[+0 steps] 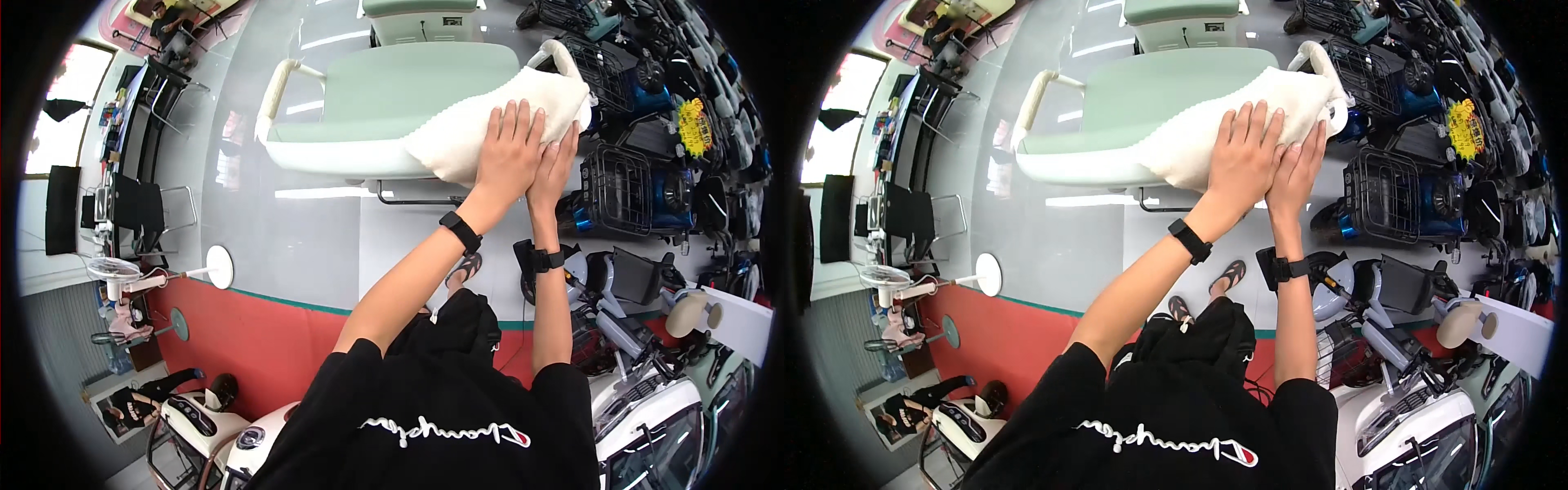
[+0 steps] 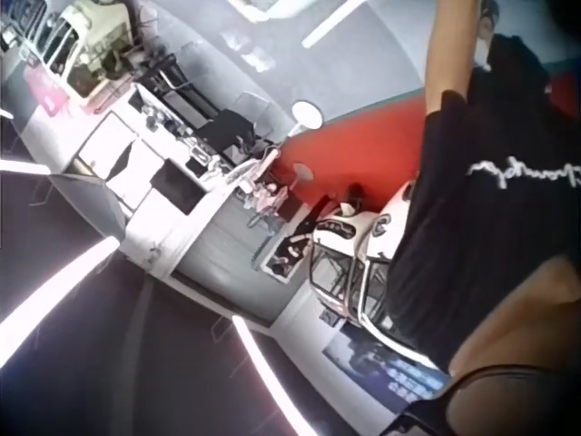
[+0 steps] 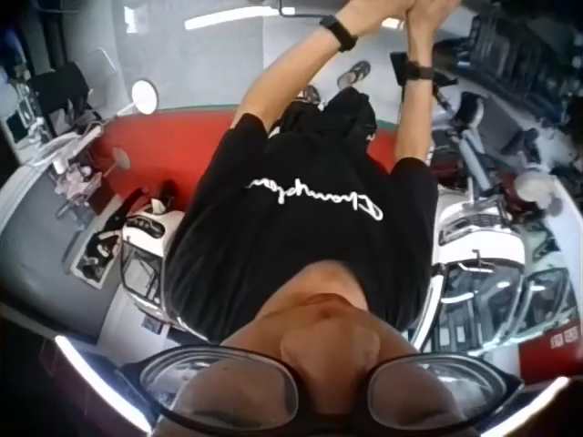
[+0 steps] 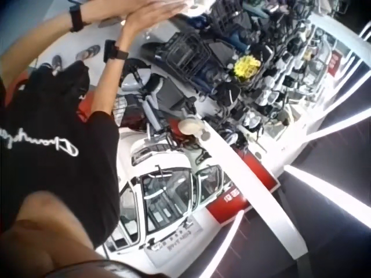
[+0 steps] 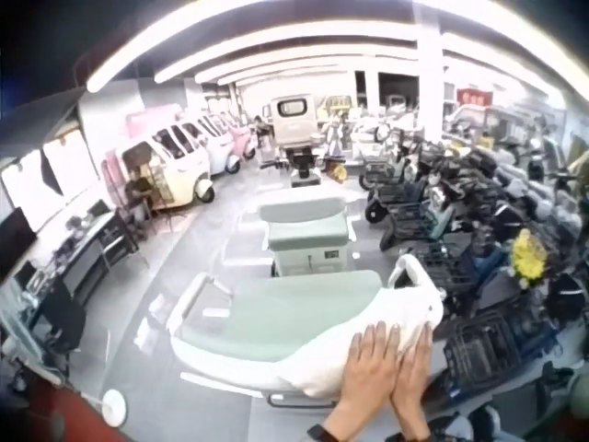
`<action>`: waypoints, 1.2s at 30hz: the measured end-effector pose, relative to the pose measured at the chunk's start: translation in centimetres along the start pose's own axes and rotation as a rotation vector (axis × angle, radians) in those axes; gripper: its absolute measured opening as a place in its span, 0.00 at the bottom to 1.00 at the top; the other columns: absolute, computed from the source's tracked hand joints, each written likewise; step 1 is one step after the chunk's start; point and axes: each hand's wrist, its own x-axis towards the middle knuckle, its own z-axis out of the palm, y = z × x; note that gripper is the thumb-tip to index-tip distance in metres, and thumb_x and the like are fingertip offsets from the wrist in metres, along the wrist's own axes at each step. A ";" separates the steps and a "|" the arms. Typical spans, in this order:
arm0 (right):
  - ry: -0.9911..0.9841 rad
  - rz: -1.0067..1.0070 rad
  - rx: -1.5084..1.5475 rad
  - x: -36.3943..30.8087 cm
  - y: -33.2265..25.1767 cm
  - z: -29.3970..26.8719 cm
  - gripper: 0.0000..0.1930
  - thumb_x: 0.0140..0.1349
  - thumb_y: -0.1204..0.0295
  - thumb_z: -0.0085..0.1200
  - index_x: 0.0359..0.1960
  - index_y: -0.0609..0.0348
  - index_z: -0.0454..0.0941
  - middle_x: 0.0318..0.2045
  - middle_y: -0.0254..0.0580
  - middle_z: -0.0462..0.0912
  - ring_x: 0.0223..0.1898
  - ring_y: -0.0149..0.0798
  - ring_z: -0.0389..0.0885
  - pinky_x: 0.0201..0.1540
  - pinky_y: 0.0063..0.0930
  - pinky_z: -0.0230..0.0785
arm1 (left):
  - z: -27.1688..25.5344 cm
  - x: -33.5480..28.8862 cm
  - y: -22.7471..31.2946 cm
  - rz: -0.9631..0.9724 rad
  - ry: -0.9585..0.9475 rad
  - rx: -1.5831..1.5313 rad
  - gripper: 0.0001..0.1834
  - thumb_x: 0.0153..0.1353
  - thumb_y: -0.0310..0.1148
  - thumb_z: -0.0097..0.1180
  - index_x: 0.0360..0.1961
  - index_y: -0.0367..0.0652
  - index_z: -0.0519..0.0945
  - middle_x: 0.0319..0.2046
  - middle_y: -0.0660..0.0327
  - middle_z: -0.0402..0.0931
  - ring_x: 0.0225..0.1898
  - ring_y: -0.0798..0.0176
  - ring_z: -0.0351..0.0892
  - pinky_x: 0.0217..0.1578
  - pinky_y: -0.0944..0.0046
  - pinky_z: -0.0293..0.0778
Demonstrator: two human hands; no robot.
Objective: Cleaning and detailing various electric scooters and motorcycles in a showroom using a white cloth.
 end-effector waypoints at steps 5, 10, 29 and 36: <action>-0.006 -0.258 -0.325 -2.5 -3.2 2.4 0.27 0.70 0.66 0.37 0.69 0.66 0.61 0.73 0.57 0.55 0.74 0.65 0.47 0.73 0.58 0.39 | -3.2 -4.1 -4.0 -0.060 0.035 0.044 0.29 0.64 0.43 0.54 0.67 0.54 0.70 0.67 0.59 0.65 0.69 0.53 0.60 0.70 0.50 0.54; -0.161 -0.397 -0.500 -6.3 -9.7 6.4 0.26 0.64 0.65 0.47 0.63 0.61 0.70 0.72 0.44 0.60 0.74 0.63 0.48 0.73 0.64 0.35 | -7.7 -8.2 -10.4 -0.081 0.034 0.127 0.31 0.65 0.42 0.53 0.69 0.54 0.67 0.70 0.60 0.61 0.70 0.52 0.58 0.70 0.49 0.53; -0.232 -0.461 -0.573 -3.1 -0.4 -2.6 0.29 0.65 0.69 0.50 0.68 0.66 0.63 0.71 0.51 0.61 0.73 0.56 0.55 0.74 0.54 0.44 | -2.7 -3.7 -1.2 -0.059 -0.141 0.080 0.39 0.59 0.40 0.50 0.72 0.38 0.59 0.74 0.54 0.54 0.75 0.51 0.49 0.74 0.42 0.41; -0.424 -0.433 -0.548 1.9 4.5 -7.4 0.24 0.72 0.70 0.41 0.67 0.69 0.63 0.68 0.61 0.63 0.70 0.60 0.60 0.70 0.49 0.53 | 2.2 -1.2 4.5 -0.058 -0.063 0.184 0.35 0.62 0.41 0.48 0.70 0.40 0.64 0.73 0.56 0.57 0.74 0.53 0.50 0.74 0.47 0.44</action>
